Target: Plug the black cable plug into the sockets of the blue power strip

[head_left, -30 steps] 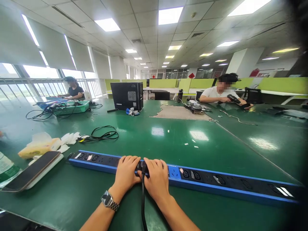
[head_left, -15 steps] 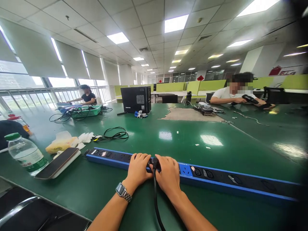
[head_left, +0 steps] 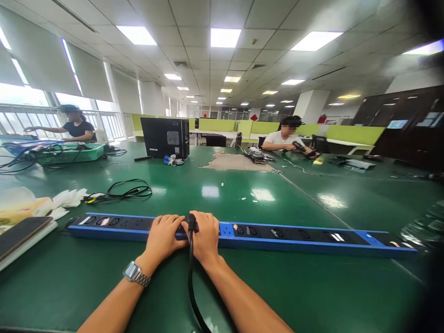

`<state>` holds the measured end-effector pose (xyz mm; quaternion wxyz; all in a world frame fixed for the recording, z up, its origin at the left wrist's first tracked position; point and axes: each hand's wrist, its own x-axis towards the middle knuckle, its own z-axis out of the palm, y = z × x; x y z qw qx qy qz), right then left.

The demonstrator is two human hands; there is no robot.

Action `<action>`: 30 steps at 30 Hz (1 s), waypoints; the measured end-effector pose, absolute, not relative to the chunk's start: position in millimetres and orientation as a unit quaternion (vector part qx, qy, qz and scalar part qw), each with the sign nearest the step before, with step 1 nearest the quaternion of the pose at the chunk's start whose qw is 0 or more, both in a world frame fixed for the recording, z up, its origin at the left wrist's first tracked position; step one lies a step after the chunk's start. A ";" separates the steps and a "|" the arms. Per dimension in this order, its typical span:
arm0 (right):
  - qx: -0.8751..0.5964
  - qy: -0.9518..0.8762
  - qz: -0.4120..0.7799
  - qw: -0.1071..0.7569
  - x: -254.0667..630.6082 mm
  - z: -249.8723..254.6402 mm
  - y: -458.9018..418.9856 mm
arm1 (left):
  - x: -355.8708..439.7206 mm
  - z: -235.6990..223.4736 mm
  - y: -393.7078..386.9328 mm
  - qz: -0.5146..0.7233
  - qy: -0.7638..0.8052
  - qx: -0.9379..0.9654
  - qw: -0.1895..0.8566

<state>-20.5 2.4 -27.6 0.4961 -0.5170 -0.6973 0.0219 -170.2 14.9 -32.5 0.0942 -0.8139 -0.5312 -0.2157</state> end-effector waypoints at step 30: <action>-0.696 -0.604 0.015 0.388 187.8 -32.7 -27.3 | -145.8 -34.4 15.7 -0.193 -0.471 -0.854 0.108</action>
